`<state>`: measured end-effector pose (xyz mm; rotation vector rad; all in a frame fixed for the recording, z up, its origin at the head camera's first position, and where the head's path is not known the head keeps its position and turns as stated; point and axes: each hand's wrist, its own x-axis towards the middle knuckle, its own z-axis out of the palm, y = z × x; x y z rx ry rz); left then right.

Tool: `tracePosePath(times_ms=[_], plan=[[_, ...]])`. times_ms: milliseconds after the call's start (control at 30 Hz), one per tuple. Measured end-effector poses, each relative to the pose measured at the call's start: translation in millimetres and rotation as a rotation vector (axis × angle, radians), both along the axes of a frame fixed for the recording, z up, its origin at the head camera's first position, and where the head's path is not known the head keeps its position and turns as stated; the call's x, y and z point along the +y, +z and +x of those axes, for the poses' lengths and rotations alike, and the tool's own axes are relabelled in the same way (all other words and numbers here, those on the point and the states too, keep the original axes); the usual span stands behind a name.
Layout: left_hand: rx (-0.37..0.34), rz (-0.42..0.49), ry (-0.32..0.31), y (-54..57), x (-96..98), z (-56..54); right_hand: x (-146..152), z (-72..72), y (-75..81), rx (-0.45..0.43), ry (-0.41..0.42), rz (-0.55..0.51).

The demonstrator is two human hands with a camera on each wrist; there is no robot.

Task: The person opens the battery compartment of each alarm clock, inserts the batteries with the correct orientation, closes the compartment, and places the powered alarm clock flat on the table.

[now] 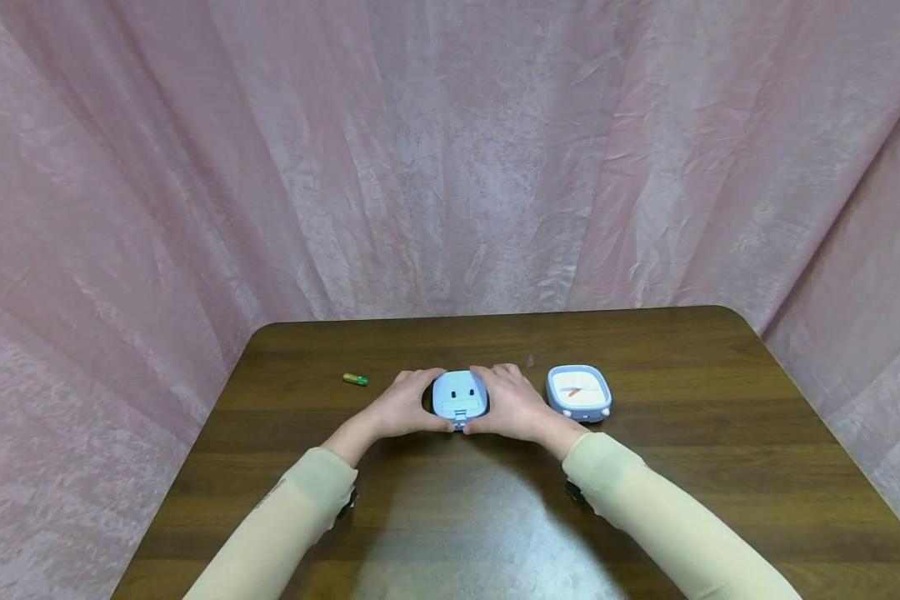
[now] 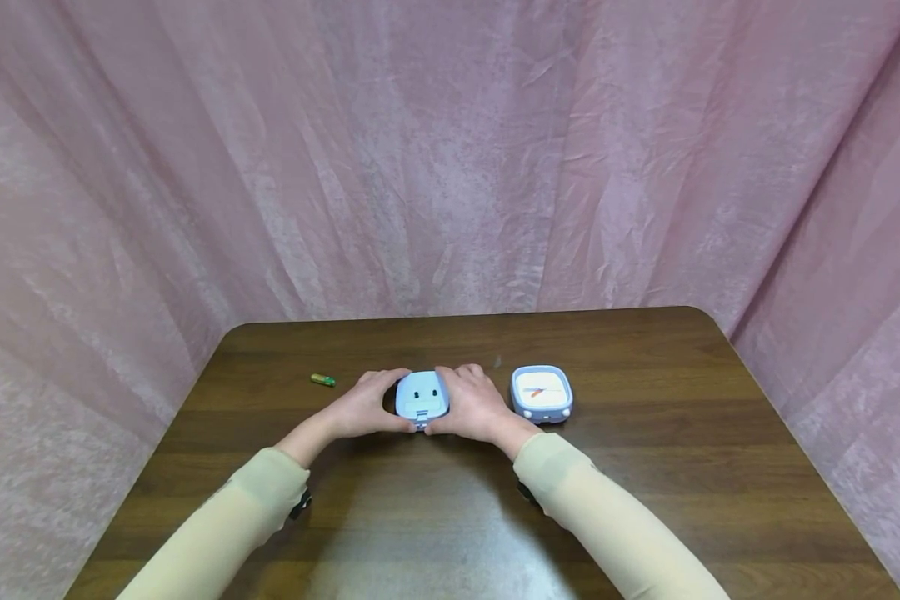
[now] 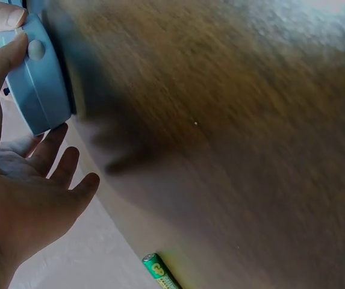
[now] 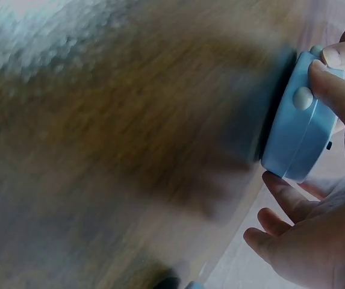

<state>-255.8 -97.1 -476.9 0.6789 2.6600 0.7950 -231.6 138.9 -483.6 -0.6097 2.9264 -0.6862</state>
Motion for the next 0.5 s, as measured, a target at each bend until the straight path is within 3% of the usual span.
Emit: tracePosePath(times_ms=[500], plan=[[0.036, -0.012, -0.013, -6.0, 8.0, -2.3, 5.0, -1.9, -2.5, -0.001, -0.008, -0.008]])
